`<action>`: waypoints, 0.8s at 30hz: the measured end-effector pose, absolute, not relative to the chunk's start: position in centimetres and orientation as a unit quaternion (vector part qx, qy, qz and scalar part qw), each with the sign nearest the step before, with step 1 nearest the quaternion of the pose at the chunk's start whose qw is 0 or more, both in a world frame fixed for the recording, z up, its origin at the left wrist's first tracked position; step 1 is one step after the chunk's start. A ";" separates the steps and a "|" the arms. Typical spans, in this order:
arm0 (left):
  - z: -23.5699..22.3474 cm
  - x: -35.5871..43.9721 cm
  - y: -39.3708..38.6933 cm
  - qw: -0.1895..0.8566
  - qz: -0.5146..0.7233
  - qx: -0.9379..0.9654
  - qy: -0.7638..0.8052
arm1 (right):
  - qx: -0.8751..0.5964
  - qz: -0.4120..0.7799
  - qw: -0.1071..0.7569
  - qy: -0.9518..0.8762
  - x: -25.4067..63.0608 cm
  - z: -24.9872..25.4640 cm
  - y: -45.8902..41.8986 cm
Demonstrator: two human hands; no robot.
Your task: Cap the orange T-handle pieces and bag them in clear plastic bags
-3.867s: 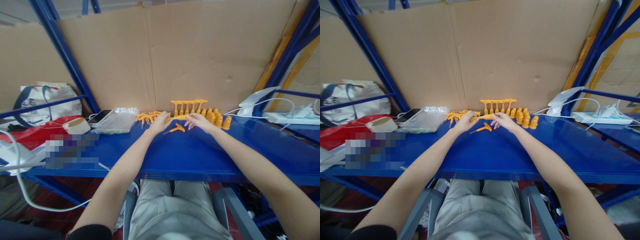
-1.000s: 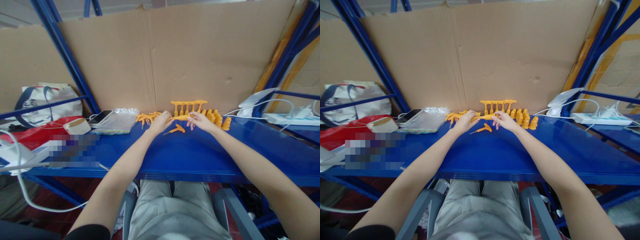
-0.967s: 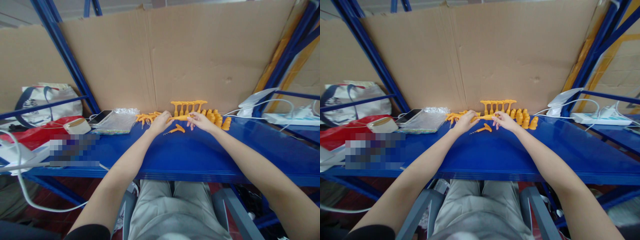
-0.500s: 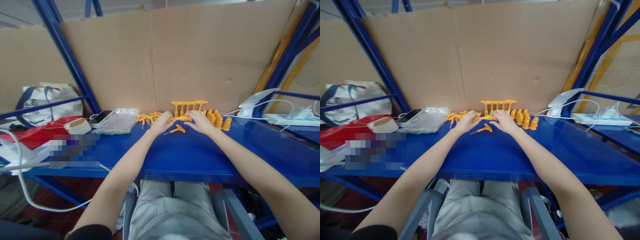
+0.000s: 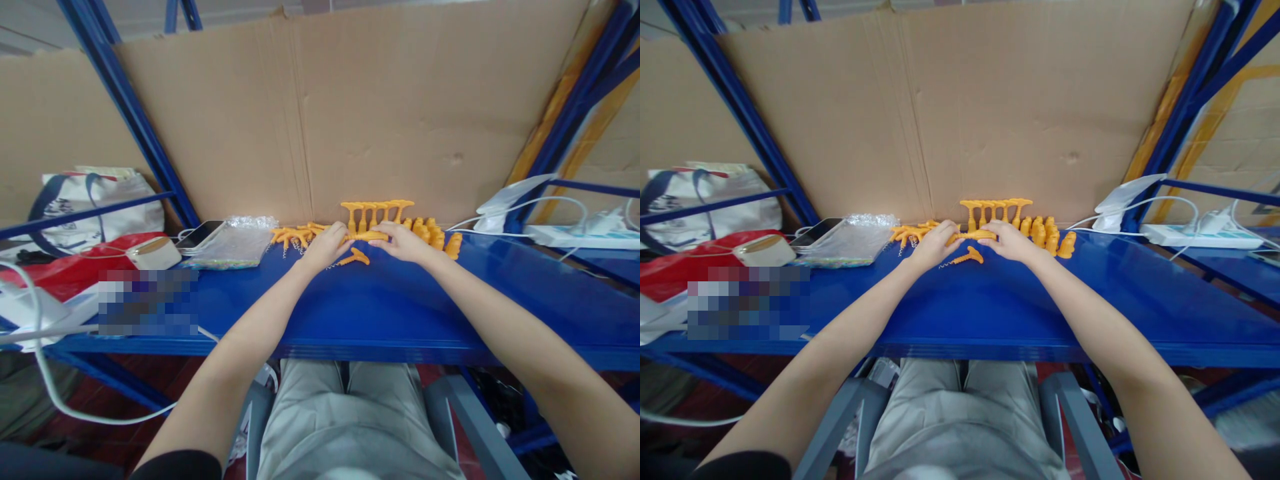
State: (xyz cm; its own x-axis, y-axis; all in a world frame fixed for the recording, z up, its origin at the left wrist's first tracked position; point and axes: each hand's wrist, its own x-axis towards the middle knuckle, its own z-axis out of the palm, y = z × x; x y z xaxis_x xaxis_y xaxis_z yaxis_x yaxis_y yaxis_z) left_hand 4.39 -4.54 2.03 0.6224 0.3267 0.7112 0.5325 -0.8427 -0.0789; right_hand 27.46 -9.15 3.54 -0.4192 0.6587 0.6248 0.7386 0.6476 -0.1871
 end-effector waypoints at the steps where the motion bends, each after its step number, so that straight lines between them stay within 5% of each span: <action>1: 2.2 4.4 -4.7 0.155 -0.360 -0.889 -0.237 | -0.423 -0.032 0.349 -0.835 27.4 3.8 -9.4; 11: 3.0 4.5 -5.7 0.183 -0.343 -0.899 -0.203 | -0.440 0.180 0.316 -0.821 28.1 5.0 -10.3; 15: 2.7 4.5 -5.2 0.126 -0.362 -0.900 -0.207 | -0.452 -0.002 0.322 -0.832 27.5 4.4 -9.9; 19: 2.6 4.3 -4.8 0.081 -0.384 -0.892 -0.224 | -0.469 -0.235 0.231 -0.820 26.5 4.5 -10.7; 24: 2.8 4.3 -5.2 0.070 -0.381 -0.891 -0.238 | -0.539 -0.328 0.142 -0.763 24.3 5.2 -11.8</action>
